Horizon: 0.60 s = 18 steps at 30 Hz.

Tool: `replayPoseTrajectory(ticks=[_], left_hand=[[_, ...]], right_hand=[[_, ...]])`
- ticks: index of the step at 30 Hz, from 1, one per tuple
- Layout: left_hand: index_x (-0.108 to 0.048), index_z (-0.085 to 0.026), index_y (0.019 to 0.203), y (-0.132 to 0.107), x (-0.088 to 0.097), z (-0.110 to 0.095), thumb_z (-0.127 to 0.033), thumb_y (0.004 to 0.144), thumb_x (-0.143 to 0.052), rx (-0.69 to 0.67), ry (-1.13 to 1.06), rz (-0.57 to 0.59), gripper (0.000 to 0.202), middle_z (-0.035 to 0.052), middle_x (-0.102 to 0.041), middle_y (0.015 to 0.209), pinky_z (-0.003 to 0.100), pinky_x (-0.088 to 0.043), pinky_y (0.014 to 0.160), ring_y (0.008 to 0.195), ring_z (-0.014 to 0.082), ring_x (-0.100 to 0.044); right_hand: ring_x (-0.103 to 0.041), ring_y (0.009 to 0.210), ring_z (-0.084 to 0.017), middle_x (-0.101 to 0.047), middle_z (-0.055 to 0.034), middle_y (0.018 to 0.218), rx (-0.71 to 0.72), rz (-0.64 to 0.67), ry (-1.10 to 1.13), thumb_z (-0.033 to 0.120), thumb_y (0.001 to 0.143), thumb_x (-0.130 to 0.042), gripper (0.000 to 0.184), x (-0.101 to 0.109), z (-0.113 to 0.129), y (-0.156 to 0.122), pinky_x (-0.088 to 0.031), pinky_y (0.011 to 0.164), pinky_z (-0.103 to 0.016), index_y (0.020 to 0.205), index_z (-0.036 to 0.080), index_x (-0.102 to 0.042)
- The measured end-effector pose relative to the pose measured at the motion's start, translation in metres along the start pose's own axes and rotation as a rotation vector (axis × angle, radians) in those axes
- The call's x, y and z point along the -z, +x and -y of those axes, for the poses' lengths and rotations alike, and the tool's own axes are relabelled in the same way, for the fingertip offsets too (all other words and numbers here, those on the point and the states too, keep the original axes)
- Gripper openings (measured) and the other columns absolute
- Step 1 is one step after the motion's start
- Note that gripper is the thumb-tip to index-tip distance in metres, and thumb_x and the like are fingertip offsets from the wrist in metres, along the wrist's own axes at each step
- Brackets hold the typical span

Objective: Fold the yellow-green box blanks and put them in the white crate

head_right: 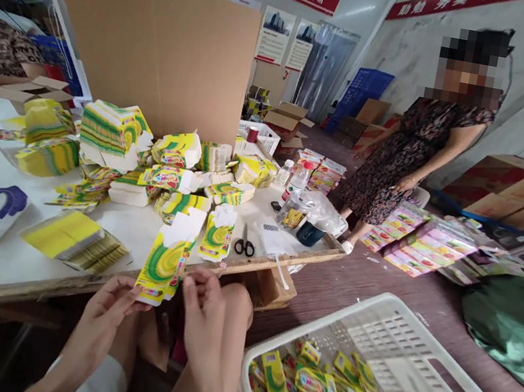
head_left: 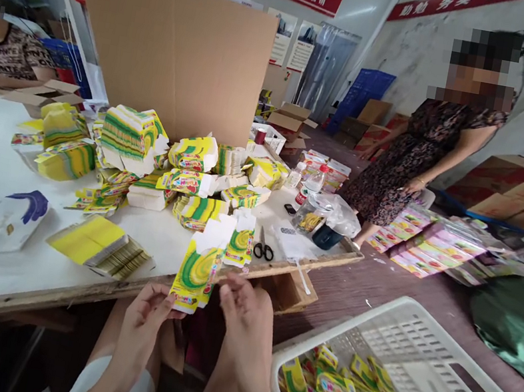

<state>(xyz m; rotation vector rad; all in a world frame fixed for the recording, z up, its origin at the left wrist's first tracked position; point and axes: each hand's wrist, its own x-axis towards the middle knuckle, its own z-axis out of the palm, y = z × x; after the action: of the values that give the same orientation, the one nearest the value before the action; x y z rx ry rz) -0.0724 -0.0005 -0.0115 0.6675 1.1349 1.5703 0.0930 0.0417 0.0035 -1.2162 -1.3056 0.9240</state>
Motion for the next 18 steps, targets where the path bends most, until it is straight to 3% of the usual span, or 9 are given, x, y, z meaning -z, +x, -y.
replayPoseTrajectory(ticks=[2, 6, 12, 15, 18], left_hand=[[-0.068, -0.017, 0.079, -0.003, -0.004, 0.002, -0.037, 0.07, -0.086, 0.041, 0.017, 0.116, 0.028, 0.0017, -0.075, 0.075, 0.026, -0.058, 0.064, 0.07, 0.0187, -0.071], [-0.072, -0.018, 0.082, -0.004, -0.007, 0.002, -0.036, 0.079, -0.08, 0.163, -0.042, 0.325, 0.02, 0.0035, -0.077, 0.083, 0.024, -0.056, 0.073, 0.079, 0.018, -0.071], [-0.078, -0.023, 0.103, -0.004, -0.003, -0.003, -0.044, 0.078, -0.079, 0.408, -0.3, 0.461, 0.034, 0.0075, -0.08, 0.101, 0.035, -0.055, 0.092, 0.099, 0.0259, -0.072], [-0.079, -0.021, 0.1, -0.008, -0.003, -0.007, -0.046, 0.077, -0.079, 0.438, -0.348, 0.55, 0.034, 0.0108, -0.079, 0.109, 0.041, -0.053, 0.097, 0.106, 0.0305, -0.07], [-0.081, -0.019, 0.091, -0.01, -0.005, -0.009, -0.046, 0.076, -0.079, 0.434, -0.318, 0.533, 0.03, 0.0117, -0.079, 0.108, 0.041, -0.054, 0.095, 0.106, 0.0319, -0.071]], right_hand=[[-0.071, 0.076, -0.023, -0.075, -0.0071, 0.087, -0.119, 0.06, 0.199, 0.047, 0.088, -0.063, 0.029, -0.002, 0.0, -0.022, -0.057, 0.068, -0.032, 0.099, 0.021, -0.065], [-0.071, 0.069, -0.022, -0.075, -0.0041, 0.077, -0.243, -0.021, 0.368, 0.044, 0.079, -0.077, 0.036, 0.004, -0.008, -0.039, -0.055, 0.064, -0.031, 0.102, 0.021, -0.061], [-0.066, 0.061, -0.017, -0.074, -0.0036, 0.073, -0.365, 0.117, 0.51, 0.046, 0.077, -0.081, 0.035, 0.0, -0.024, -0.056, -0.053, 0.06, -0.028, 0.093, 0.019, -0.067], [-0.068, 0.066, -0.017, -0.076, -0.0042, 0.079, -0.379, 0.127, 0.553, 0.045, 0.078, -0.081, 0.032, -0.007, -0.026, -0.063, -0.054, 0.065, -0.029, 0.093, 0.019, -0.068], [-0.07, 0.082, -0.02, -0.077, -0.0066, 0.09, -0.336, 0.111, 0.51, 0.043, 0.079, -0.08, 0.03, -0.01, -0.02, -0.065, -0.055, 0.077, -0.032, 0.094, 0.02, -0.07]])
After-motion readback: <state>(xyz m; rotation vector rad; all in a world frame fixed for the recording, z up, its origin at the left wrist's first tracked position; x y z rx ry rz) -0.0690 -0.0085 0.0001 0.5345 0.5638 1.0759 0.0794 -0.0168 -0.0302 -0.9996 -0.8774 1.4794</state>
